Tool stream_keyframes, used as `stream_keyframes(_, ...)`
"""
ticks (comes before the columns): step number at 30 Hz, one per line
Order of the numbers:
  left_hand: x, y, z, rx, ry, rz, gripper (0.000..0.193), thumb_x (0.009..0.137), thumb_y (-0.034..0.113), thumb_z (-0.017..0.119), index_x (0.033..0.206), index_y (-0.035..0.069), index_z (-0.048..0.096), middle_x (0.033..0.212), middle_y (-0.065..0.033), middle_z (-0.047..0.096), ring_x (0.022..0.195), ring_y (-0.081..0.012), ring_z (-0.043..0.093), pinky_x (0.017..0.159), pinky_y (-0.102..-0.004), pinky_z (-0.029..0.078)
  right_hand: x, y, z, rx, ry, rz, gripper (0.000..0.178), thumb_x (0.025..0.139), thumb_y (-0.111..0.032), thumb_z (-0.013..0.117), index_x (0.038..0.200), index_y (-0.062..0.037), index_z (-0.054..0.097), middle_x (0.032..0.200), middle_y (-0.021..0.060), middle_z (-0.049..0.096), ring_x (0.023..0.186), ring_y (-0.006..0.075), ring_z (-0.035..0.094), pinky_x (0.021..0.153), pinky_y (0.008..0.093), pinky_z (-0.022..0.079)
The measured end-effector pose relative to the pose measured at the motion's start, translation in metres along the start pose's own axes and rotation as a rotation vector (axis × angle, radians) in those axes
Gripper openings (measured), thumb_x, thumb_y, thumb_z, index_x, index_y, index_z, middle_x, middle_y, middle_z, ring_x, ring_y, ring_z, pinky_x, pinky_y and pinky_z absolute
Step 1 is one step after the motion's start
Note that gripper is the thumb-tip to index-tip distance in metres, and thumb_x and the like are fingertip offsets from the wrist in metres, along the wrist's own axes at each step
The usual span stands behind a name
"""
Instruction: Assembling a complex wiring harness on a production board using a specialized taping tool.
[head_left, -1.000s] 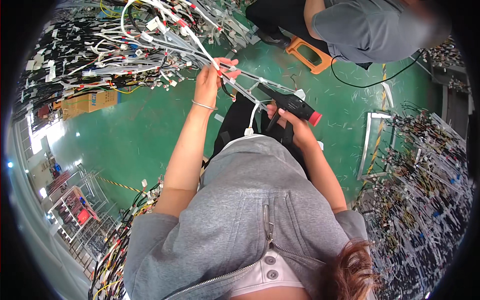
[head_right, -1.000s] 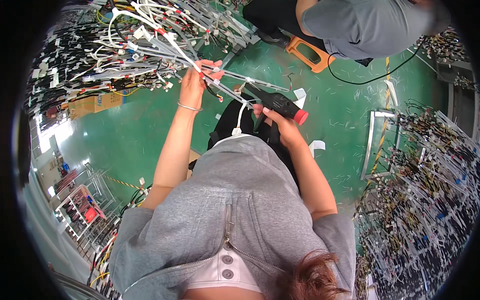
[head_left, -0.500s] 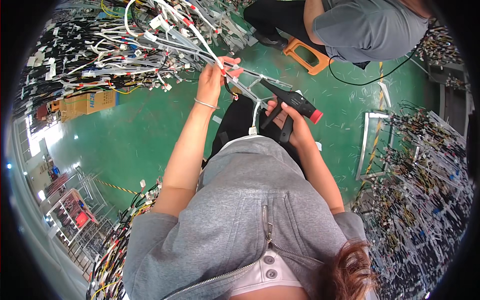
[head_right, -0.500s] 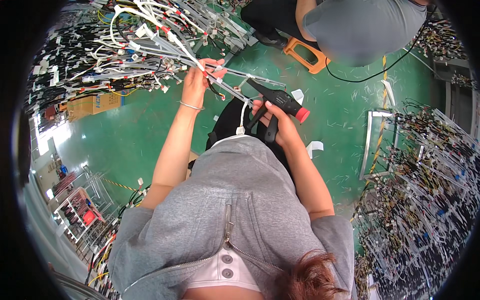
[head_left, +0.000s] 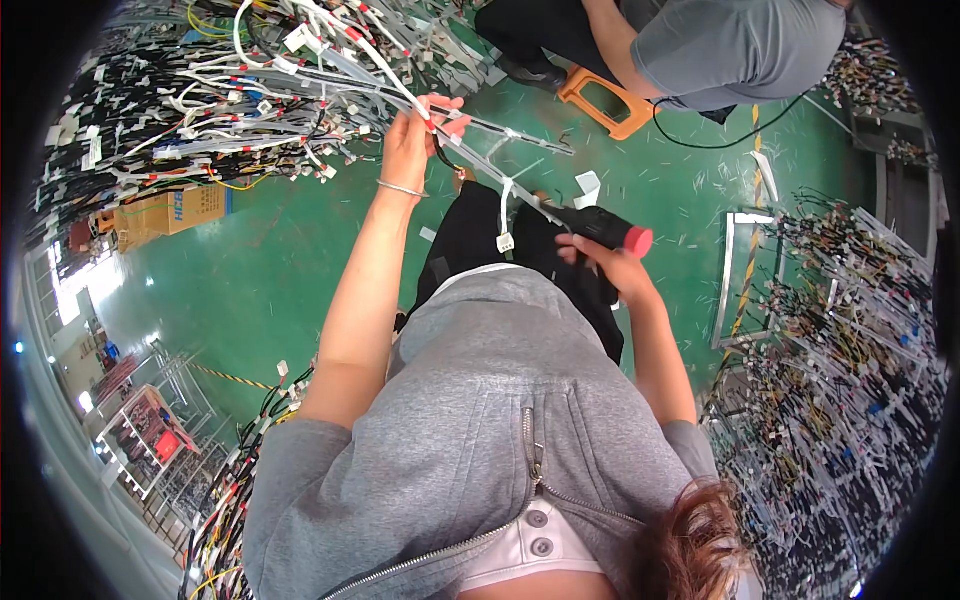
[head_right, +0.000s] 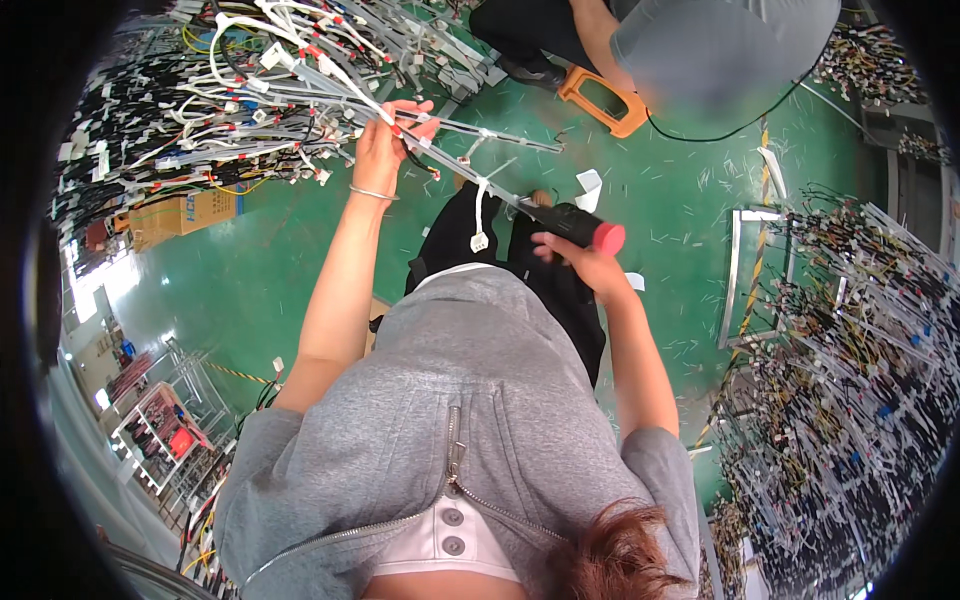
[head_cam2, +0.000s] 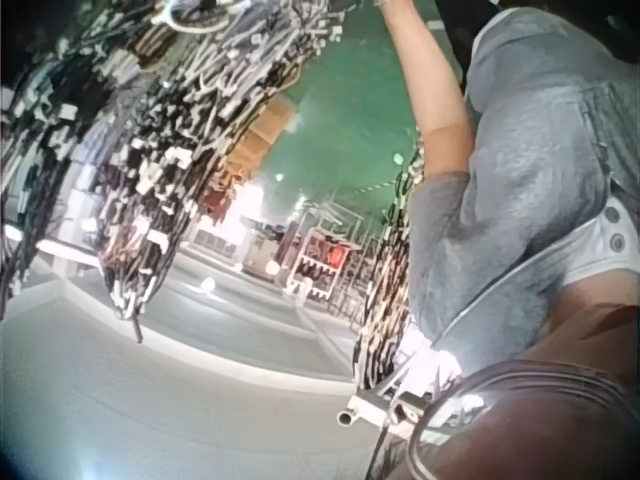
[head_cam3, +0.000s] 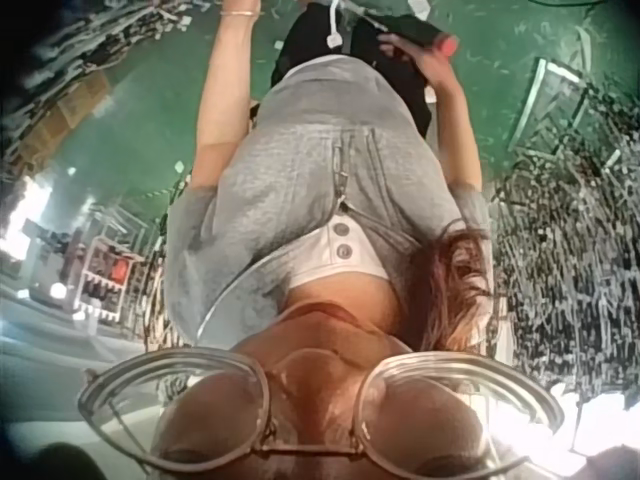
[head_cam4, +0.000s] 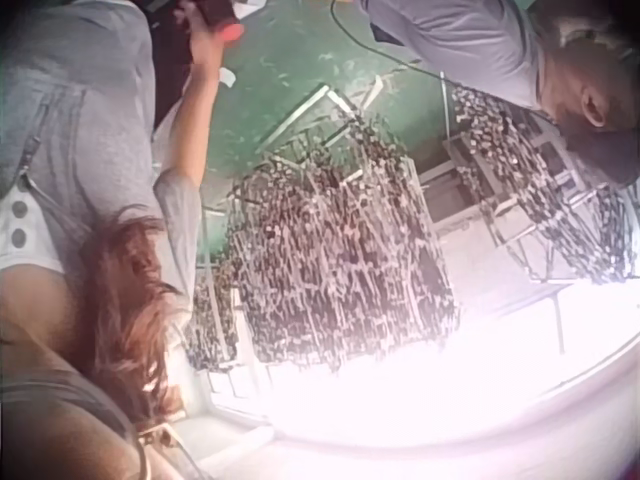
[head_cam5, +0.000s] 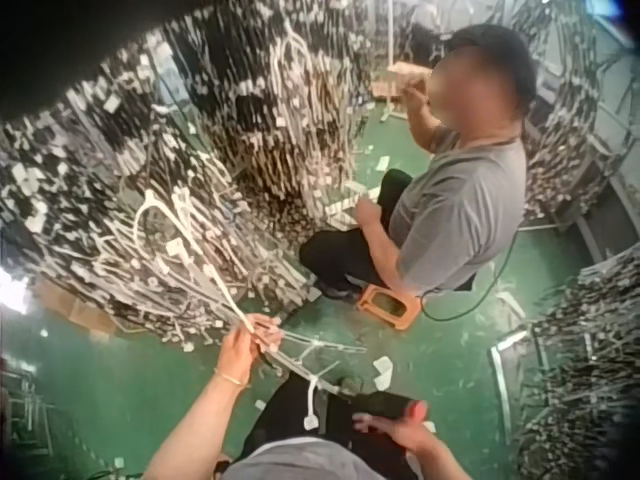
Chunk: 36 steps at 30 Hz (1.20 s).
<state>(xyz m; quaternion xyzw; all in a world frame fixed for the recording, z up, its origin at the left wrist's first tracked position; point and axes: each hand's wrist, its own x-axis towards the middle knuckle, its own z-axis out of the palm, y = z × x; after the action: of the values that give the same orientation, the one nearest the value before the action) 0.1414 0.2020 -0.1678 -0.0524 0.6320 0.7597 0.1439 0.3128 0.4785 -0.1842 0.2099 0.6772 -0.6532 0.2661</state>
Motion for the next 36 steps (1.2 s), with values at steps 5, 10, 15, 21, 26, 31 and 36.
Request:
stream_keyframes(5,0.002,0.002,0.003,-0.016,-0.054,0.0,0.043,0.106,0.039,0.037,0.116,0.001,0.054,0.122,-0.0177,0.063,0.103,-0.0268,0.068,0.09,-0.0355,0.055,0.012,-0.012,-0.005,0.752,-0.284,0.246,0.045,0.1,-0.022,0.048,0.13,0.0109,0.048,0.12,0.0251,0.063,0.106,0.0317,0.065,0.099,0.0446,0.051)
stream_keyframes(10,-0.004,0.008,-0.002,0.011,-0.138,-0.01,0.044,0.106,0.039,0.036,0.118,0.0,0.053,0.126,-0.0228,0.06,0.107,-0.0282,0.066,0.094,-0.0376,0.053,0.028,-0.02,-0.016,0.817,-0.38,0.272,0.051,0.098,-0.028,0.049,0.13,0.011,0.048,0.12,0.0243,0.063,0.109,0.0326,0.064,0.101,0.046,0.049)
stream_keyframes(15,-0.008,0.009,-0.009,0.014,-0.139,-0.003,0.044,0.105,0.04,0.038,0.117,0.0,0.053,0.126,-0.0228,0.06,0.106,-0.0269,0.067,0.093,-0.0367,0.054,0.035,-0.024,-0.019,0.74,-0.455,0.325,0.052,0.098,-0.029,0.049,0.131,0.0096,0.049,0.118,0.0228,0.064,0.108,0.0326,0.064,0.102,0.0458,0.049)
stream_keyframes(21,-0.009,0.011,-0.016,0.039,-0.121,-0.006,0.043,0.105,0.04,0.038,0.116,0.001,0.053,0.124,-0.0212,0.062,0.103,-0.0257,0.068,0.091,-0.0362,0.055,0.044,-0.033,-0.02,0.692,-0.512,0.355,0.051,0.098,-0.03,0.05,0.134,0.0067,0.049,0.118,0.0203,0.064,0.106,0.0303,0.064,0.1,0.0431,0.049)
stream_keyframes(26,-0.01,0.01,-0.021,0.052,-0.148,0.005,0.037,0.107,0.032,0.036,0.116,0.002,0.055,0.119,-0.017,0.065,0.1,-0.0263,0.07,0.086,-0.0326,0.056,0.053,-0.038,-0.02,0.665,-0.564,0.376,0.052,0.098,-0.031,0.05,0.133,0.0074,0.049,0.118,0.0201,0.064,0.106,0.0302,0.064,0.101,0.0439,0.048)
stream_keyframes(31,-0.013,0.013,-0.026,0.032,-0.208,0.012,0.035,0.107,0.031,0.036,0.117,0.004,0.055,0.121,-0.0163,0.064,0.104,-0.0265,0.069,0.085,-0.0326,0.055,0.063,-0.043,-0.02,0.662,-0.619,0.482,0.055,0.096,-0.034,0.053,0.132,0.0074,0.05,0.118,0.0195,0.064,0.107,0.0293,0.064,0.102,0.0448,0.048)
stream_keyframes(36,-0.012,0.017,-0.027,0.095,-0.293,-0.03,0.035,0.107,0.032,0.034,0.116,0.003,0.052,0.123,-0.0181,0.063,0.104,-0.026,0.068,0.086,-0.0332,0.054,0.077,-0.057,-0.014,0.592,-0.637,0.531,0.056,0.095,-0.034,0.053,0.131,0.0083,0.05,0.117,0.0187,0.065,0.107,0.0277,0.064,0.103,0.0446,0.047)
